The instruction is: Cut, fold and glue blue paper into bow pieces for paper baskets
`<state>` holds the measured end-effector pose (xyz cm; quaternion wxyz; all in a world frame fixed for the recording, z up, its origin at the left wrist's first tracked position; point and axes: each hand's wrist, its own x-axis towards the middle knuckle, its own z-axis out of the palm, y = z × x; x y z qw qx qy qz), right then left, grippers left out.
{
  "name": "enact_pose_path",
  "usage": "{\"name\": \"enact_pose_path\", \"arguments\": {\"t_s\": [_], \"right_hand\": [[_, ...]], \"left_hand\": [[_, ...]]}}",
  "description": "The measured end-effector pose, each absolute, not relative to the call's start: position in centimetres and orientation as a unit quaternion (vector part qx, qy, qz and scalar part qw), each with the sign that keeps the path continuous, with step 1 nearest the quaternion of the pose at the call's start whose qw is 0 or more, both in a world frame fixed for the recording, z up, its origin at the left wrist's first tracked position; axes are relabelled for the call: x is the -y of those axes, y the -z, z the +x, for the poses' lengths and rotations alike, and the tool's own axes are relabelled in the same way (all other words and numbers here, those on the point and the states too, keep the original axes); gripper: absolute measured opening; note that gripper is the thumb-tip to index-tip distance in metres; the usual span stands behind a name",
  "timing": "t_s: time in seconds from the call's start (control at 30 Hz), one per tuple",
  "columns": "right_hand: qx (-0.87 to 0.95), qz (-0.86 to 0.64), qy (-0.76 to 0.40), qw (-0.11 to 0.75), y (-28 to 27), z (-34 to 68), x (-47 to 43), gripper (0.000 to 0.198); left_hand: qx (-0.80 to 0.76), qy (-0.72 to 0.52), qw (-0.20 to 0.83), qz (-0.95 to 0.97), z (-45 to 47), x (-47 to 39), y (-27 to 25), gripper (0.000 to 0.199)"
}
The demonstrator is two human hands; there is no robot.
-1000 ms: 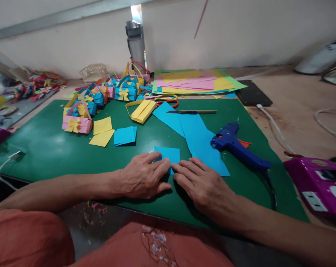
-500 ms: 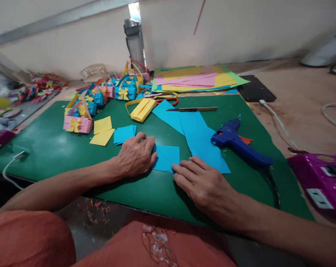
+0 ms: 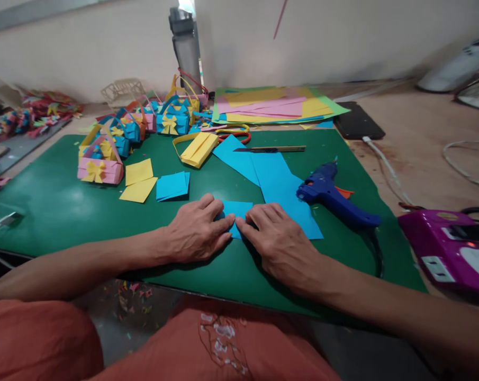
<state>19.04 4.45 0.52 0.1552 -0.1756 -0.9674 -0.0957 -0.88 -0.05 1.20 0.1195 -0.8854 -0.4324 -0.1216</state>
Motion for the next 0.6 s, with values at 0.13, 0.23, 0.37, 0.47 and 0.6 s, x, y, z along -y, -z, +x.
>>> {"name": "enact_pose_path", "arguments": {"t_s": [0.13,0.23,0.37,0.47,0.6], "right_hand": [[0.967,-0.157,0.139,0.146,-1.2,19.5,-3.8,0.028],[0.968,-0.161,0.134,0.137,-1.5,19.9,-3.4,0.028],[0.968,-0.159,0.135,0.140,-1.5,20.4,-3.0,0.028],[0.967,-0.151,0.142,0.149,-1.6,20.7,-2.5,0.030],[0.970,-0.143,0.139,0.136,-2.0,21.1,-2.0,0.031]], "left_hand": [[0.439,0.118,0.120,-0.882,-1.2,-0.1,-1.2,0.034],[0.447,0.110,0.128,-0.878,-1.5,-0.2,-1.3,0.032],[0.467,0.103,0.143,-0.867,-2.0,-0.5,-1.2,0.033],[0.481,0.099,0.154,-0.857,-2.1,-0.6,-1.2,0.033],[0.504,0.078,0.166,-0.844,-2.0,-0.7,-1.3,0.034]]}}
